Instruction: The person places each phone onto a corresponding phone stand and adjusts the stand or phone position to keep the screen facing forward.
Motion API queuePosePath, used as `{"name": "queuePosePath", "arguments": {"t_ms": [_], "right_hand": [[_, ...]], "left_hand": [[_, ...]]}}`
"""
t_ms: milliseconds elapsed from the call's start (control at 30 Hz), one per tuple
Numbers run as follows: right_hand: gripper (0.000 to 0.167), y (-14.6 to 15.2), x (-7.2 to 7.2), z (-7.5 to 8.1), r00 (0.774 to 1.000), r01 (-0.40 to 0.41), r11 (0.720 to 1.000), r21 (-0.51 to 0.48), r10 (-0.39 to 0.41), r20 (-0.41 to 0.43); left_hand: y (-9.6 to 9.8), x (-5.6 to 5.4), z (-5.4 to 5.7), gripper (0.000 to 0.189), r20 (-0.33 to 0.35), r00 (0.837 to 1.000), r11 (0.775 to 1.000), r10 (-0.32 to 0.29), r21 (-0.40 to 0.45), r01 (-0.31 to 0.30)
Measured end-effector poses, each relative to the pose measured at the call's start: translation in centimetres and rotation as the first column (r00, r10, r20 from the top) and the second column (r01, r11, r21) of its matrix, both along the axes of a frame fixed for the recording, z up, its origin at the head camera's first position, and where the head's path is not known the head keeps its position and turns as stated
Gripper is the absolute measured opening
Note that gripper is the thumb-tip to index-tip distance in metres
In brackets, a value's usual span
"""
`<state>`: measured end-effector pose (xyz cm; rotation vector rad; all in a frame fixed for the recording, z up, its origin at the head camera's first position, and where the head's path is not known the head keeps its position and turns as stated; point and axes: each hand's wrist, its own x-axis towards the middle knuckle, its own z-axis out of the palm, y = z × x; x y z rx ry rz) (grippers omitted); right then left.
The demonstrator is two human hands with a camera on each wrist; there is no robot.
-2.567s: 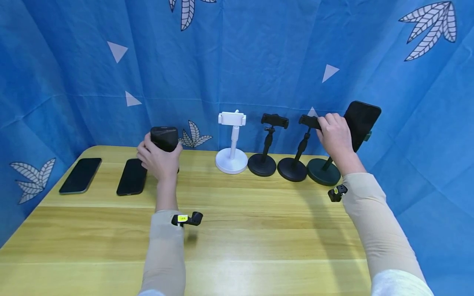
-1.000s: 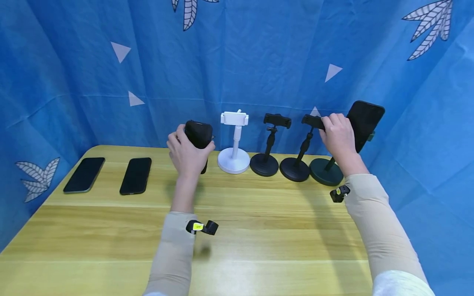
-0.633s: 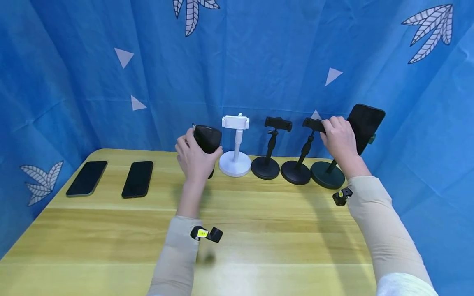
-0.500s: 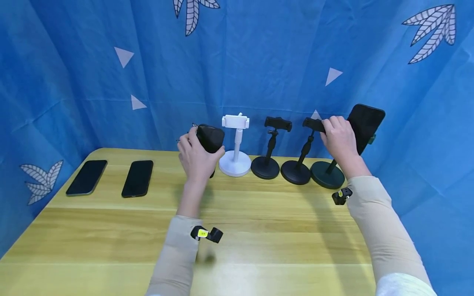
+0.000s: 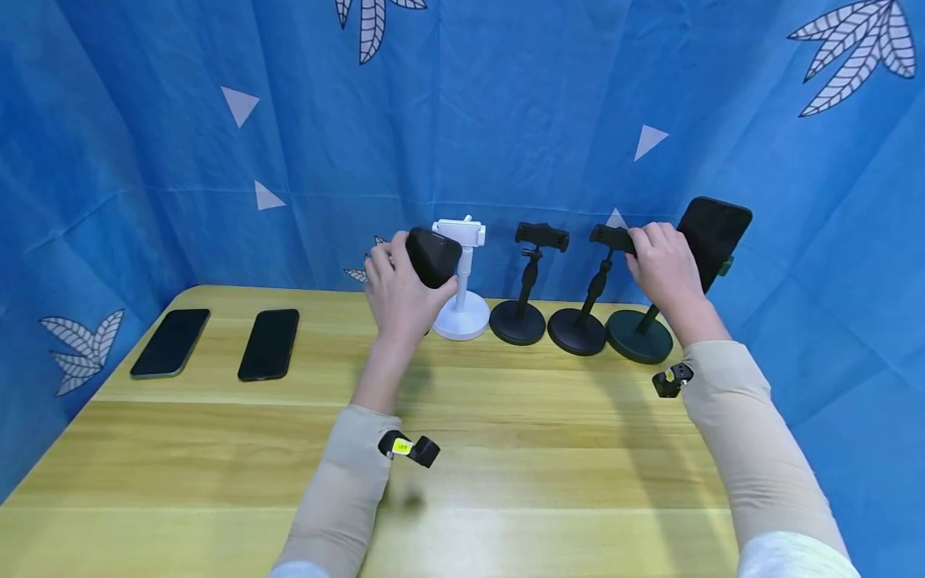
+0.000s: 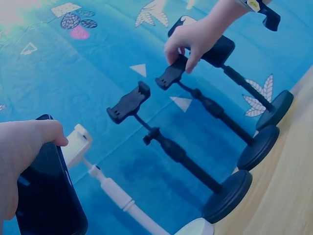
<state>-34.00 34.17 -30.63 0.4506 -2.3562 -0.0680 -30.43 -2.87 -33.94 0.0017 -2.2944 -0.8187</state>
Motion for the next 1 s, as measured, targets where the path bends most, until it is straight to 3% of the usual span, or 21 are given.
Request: {"name": "queuePosePath", "arguments": {"t_ms": [400, 1000], "right_hand": [[0.039, 1.0, 0.3, -0.2, 0.997, -0.053, 0.998, 0.021, 0.054, -0.049], [0.043, 1.9, 0.7, -1.1, 0.98, -0.098, 0.995, 0.026, 0.101, -0.171]], "left_hand": [[1.7, -0.4, 0.4, 0.086, -0.042, 0.997, 0.996, -0.071, -0.062, 0.068], [5.1, -0.4, 2.0, 0.093, -0.025, 0.987, 0.98, -0.158, -0.125, 0.153]]}}
